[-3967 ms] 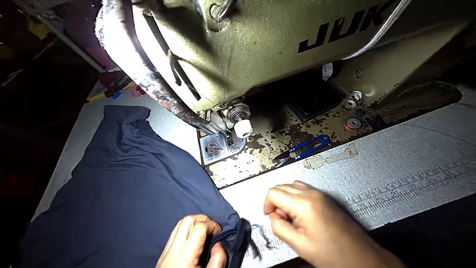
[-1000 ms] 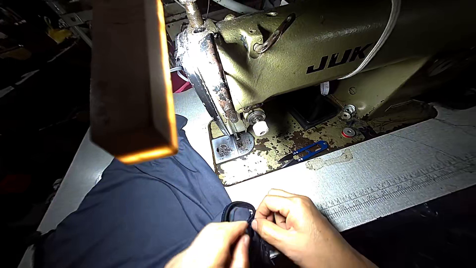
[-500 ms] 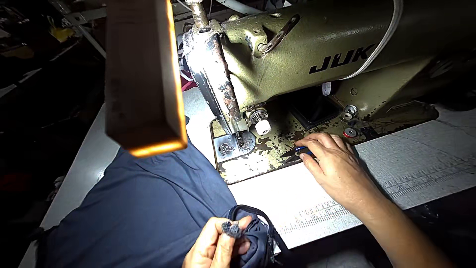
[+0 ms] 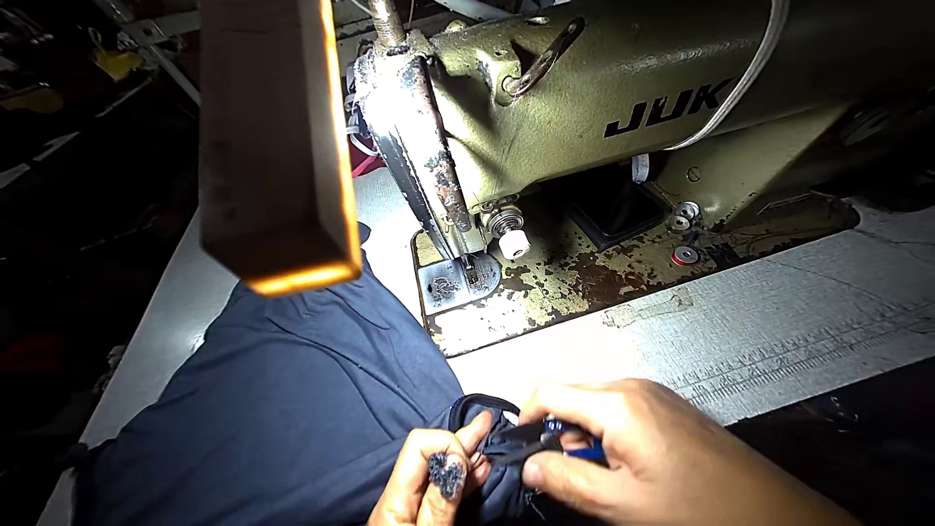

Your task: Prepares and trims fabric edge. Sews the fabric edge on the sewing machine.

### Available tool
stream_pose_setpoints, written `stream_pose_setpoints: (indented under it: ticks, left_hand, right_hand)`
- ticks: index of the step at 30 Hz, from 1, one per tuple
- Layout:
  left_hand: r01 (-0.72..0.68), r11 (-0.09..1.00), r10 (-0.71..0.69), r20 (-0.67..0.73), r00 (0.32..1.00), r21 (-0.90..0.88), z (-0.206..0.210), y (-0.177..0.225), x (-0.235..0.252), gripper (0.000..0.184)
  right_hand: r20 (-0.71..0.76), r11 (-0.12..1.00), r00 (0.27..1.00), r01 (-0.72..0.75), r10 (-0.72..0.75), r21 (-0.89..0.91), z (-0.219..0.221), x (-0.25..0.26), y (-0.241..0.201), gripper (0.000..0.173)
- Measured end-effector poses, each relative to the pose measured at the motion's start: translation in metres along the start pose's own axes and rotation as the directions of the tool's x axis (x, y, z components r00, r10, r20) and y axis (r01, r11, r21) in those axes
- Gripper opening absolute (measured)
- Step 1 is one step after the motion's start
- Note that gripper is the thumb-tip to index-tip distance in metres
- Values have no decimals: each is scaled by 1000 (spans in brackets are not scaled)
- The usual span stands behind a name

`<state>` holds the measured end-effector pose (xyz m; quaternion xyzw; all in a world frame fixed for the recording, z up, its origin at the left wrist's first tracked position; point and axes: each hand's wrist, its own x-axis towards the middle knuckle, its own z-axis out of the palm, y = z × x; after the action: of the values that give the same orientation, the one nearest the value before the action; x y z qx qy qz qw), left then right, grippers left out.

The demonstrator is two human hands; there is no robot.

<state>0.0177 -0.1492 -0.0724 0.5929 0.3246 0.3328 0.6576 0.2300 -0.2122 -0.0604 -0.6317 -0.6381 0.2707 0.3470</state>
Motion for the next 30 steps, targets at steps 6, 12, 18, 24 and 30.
stream_pose_setpoints:
  ticks: [6, 12, 18, 24, 30]
  left_hand:
    - [-47, 997, 45, 35, 998, 64, -1, 0, -2, 17]
    - [-225, 937, 176, 195, 965, 269, -22, 11, 1, 12]
    - [-242, 411, 211, 166, 963, 879, -21, 17, 36, 43]
    - [-228, 775, 169, 154, 974, 590, -19, 21, 47, 9]
    - [-128, 884, 134, 20, 991, 449, -20, 32, 45, 12]
  right_hand:
    - [-15, 960, 989, 137, -145, -243, 27, 7, -12, 29]
    - [-409, 963, 908, -188, 94, -196, 25, 6, 9, 31]
    - [-143, 957, 948, -269, 283, 111, 22, -1, 10, 55]
    - [1, 949, 977, -209, 214, 235, 34, 1, -5, 27]
    - [36, 788, 998, -56, 43, 613, 26, 9, 1, 21]
